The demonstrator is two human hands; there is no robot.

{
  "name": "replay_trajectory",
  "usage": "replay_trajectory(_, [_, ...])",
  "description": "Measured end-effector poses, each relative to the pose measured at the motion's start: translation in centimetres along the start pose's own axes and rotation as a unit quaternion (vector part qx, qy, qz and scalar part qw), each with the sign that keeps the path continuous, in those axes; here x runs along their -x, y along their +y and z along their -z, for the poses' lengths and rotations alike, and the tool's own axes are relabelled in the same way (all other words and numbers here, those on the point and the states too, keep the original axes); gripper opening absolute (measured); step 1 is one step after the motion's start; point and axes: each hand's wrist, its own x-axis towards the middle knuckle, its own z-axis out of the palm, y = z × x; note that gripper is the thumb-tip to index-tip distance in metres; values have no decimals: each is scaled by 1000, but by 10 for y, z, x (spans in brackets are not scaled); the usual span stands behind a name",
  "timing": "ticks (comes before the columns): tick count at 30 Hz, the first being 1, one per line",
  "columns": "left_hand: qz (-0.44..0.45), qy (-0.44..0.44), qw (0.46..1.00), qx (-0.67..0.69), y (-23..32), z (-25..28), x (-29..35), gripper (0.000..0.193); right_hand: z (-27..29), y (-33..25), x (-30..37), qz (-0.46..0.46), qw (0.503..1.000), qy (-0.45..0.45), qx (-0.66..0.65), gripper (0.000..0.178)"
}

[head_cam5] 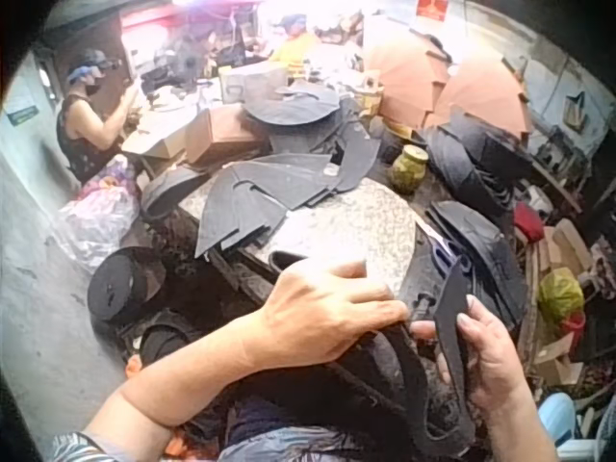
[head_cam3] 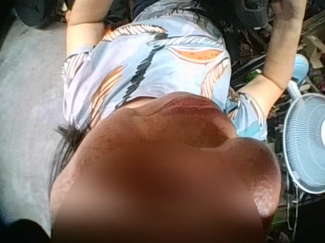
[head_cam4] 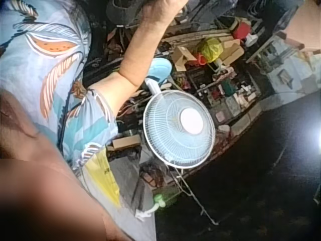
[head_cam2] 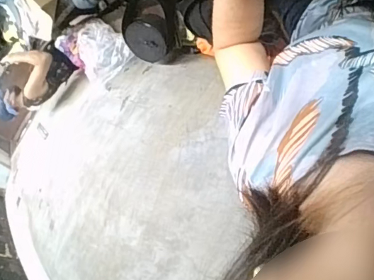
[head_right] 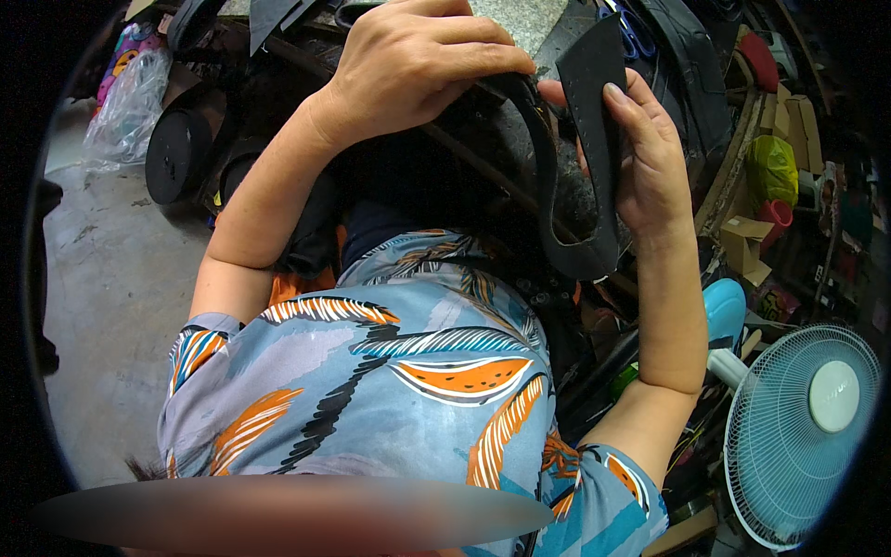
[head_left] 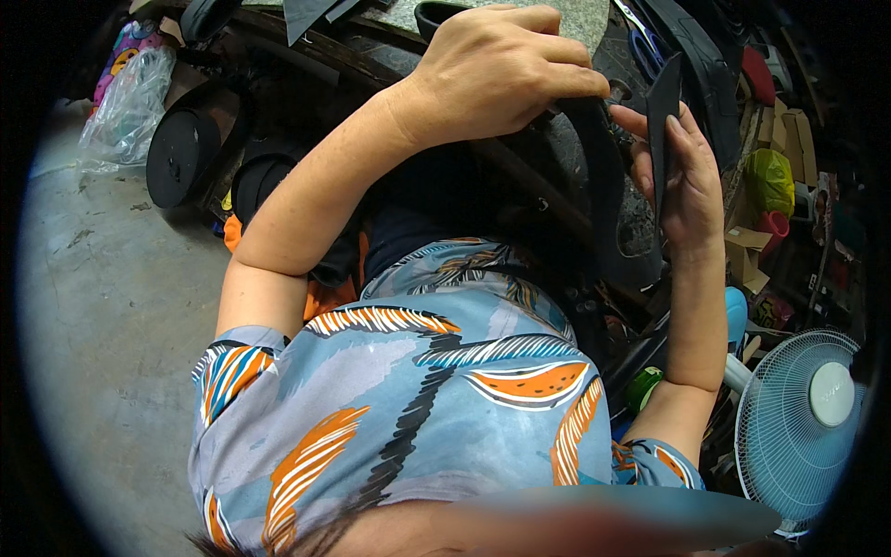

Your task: The person assembles a black shoe by hand, repeatedly fitting and adjusting a black upper piece onto a yellow insole. They use a small hammer to tap the edges into place and frequently flip the shoe to check alignment.

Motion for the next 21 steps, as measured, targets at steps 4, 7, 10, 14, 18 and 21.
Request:
replay_trajectory(4, [1, 14, 1000, 7, -2, 0, 3, 29, 5, -4, 2, -13, 999, 30, -18, 21])
replay_trajectory(7, [-13, 27, 999, 23, -5, -1, 7, 29, 8, -7, 3, -48, 998, 49, -4, 23])
replay_trajectory(10, [-27, 47, 998, -11, -4, -5, 12, 24, 8, -5, 5, -58, 998, 21, -5, 25])
replay_trajectory(14, [-42, 104, 990, -82, -4, -13, 17, 26, 3, -1, 5, -70, 997, 33, -7, 26])
replay_trajectory(18, [-45, 103, 993, -45, -8, -10, 23, 29, 0, -5, 5, -70, 997, 29, -12, 27])
replay_trajectory(21, [-40, 108, 992, -43, -6, -10, 26, 32, -2, -7, 6, -72, 997, 27, -11, 27])
